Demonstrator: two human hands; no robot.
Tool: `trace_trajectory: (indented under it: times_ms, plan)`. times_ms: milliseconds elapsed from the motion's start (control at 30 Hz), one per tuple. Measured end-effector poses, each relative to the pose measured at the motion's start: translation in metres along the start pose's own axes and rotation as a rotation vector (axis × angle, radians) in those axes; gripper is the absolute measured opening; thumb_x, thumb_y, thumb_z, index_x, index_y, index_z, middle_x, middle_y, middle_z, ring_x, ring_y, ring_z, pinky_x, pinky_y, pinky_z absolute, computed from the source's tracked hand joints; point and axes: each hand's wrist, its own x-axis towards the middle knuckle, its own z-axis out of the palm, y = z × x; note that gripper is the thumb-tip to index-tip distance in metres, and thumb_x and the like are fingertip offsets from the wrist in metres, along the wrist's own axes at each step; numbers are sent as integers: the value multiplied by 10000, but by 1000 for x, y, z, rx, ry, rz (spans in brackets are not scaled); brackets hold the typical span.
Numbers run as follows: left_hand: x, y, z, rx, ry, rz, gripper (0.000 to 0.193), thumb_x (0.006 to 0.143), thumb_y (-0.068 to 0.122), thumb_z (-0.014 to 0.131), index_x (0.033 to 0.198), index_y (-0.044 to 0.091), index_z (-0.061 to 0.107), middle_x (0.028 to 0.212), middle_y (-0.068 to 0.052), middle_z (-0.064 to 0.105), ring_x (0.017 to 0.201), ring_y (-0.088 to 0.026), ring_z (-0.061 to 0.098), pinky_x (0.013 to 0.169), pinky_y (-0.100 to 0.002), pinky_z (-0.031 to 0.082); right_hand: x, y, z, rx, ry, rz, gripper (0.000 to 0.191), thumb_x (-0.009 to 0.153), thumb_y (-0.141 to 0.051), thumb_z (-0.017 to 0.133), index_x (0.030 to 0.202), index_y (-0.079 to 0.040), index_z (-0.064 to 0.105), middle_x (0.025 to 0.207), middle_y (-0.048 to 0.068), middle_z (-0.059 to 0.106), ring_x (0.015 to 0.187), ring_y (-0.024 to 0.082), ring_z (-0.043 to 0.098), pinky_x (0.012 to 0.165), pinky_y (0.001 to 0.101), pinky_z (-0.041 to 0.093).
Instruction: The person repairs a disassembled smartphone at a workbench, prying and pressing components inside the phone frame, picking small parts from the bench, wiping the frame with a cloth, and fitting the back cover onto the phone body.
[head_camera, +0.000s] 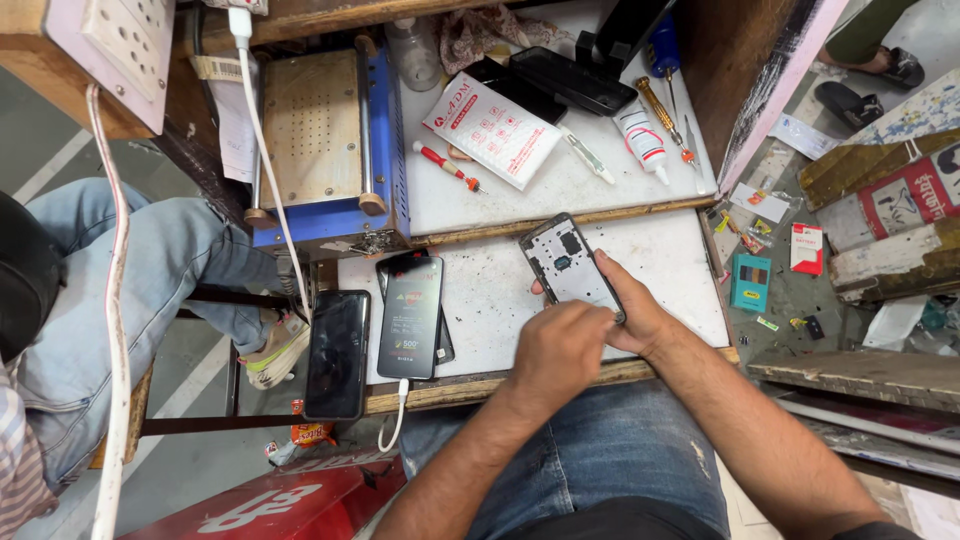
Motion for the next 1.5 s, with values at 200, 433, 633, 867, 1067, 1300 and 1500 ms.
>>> trace_trajectory:
  times_ms: [200,433,633,867,1067,1300,1500]
  plan:
    - [-24,-12,-38,-303,196,-535,205,967,69,620,1143,8,708,950,-123,769,841,-230,781,713,-297,612,-3,-8,4,116,-159,-126,682,1081,-536,357,1546,-41,426,1404,282,602,1129,357,679,809,471,622]
    - [-61,-28,-54,10,82,-603,132,1015,160,630,1056,36,650,861,-137,764,771,-215,767,656,-335,584,-3,-4,3,80,-91,-131,665,1039,-520,354,1514,-56,383,1414,265,563,1107,311,695,785,475,664]
    - [-72,-35,-45,87,-29,-609,155,1022,233,608,1040,81,631,781,-94,745,682,-218,759,563,-348,574,1,1,-1,0,-111,-191,604,1096,-436,375,1545,-33,367,1433,310,579,1109,273,682,794,373,650]
    - [-79,-45,-35,43,-50,-686,239,988,281,691,971,58,606,703,-95,710,626,-215,738,572,-352,576,1,-1,4,-150,125,-183,601,981,-337,528,1500,-67,389,1358,185,617,1232,232,646,967,410,608]
    - [-82,-48,-34,-1,31,-519,208,999,234,673,1036,43,600,813,-82,713,704,-180,724,609,-319,575,2,-2,4,-34,258,-305,547,938,-155,667,1425,-85,428,1249,103,621,1166,206,640,1000,439,576]
    - [-89,-51,-33,-58,-31,-720,207,997,238,691,991,50,606,639,-82,660,552,-146,635,523,-302,506,3,-3,1,33,348,-292,543,925,-155,670,1391,-68,405,1257,126,614,1154,238,661,977,451,601]
    - [-81,-46,-21,-414,-14,-859,134,1046,187,542,1039,58,579,825,-2,720,616,-90,617,522,-240,520,6,-3,2,51,320,-270,529,968,-223,631,1413,-75,385,1268,127,604,1181,242,642,986,444,597]
